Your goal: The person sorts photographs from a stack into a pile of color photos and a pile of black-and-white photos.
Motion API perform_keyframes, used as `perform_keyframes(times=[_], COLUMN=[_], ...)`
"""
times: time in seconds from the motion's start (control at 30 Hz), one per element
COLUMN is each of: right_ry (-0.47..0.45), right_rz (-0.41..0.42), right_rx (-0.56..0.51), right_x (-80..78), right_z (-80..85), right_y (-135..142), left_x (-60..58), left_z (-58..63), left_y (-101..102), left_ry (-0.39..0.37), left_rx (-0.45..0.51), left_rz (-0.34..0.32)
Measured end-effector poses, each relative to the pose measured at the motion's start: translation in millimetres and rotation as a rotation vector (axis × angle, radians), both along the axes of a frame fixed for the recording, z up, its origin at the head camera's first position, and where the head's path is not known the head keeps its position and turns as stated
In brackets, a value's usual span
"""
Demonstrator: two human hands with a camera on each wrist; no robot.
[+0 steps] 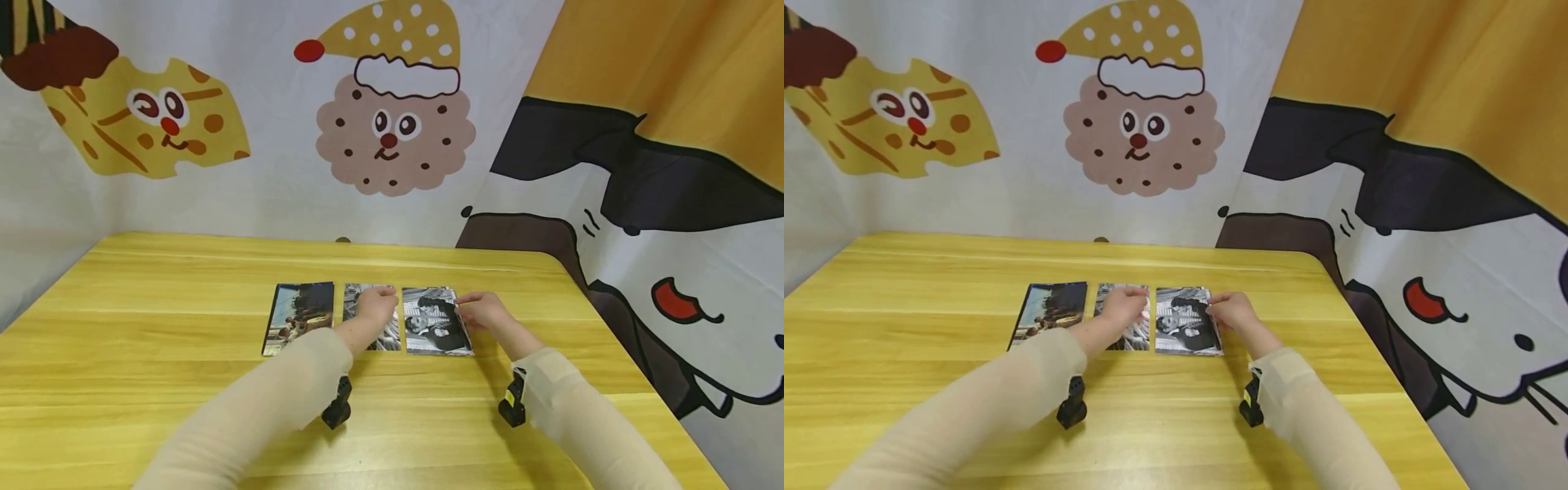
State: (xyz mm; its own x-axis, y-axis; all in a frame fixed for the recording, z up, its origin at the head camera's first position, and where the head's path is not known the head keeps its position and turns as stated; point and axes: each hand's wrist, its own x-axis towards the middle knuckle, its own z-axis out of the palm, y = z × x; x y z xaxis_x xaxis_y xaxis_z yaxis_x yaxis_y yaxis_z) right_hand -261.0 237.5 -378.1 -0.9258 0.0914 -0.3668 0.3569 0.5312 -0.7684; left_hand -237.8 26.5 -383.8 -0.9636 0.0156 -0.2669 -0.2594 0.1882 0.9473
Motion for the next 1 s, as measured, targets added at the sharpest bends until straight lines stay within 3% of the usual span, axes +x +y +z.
perform_keyframes(times=[0.2, 0.67, 1.0], right_ry=[-0.027, -0.029, -0.08], right_rz=[0.021, 0.109, 0.153], right_rx=[-0.08, -0.149, -0.249], right_x=[-1.7, -2.7, -2.4], right_z=[3.8, 2.6, -3.5], right_y=[-14.3, -54.3, -76.3], left_x=[-3.5, -3.6, -5.3], left_z=[2.1, 0.3, 0.3], left_y=[-20.2, -61.2, -72.3], left_ry=[0.002, -0.014, -0.037], left_rx=[0.004, -0.144, -0.174], left_rz=[0.037, 0.127, 0.083])
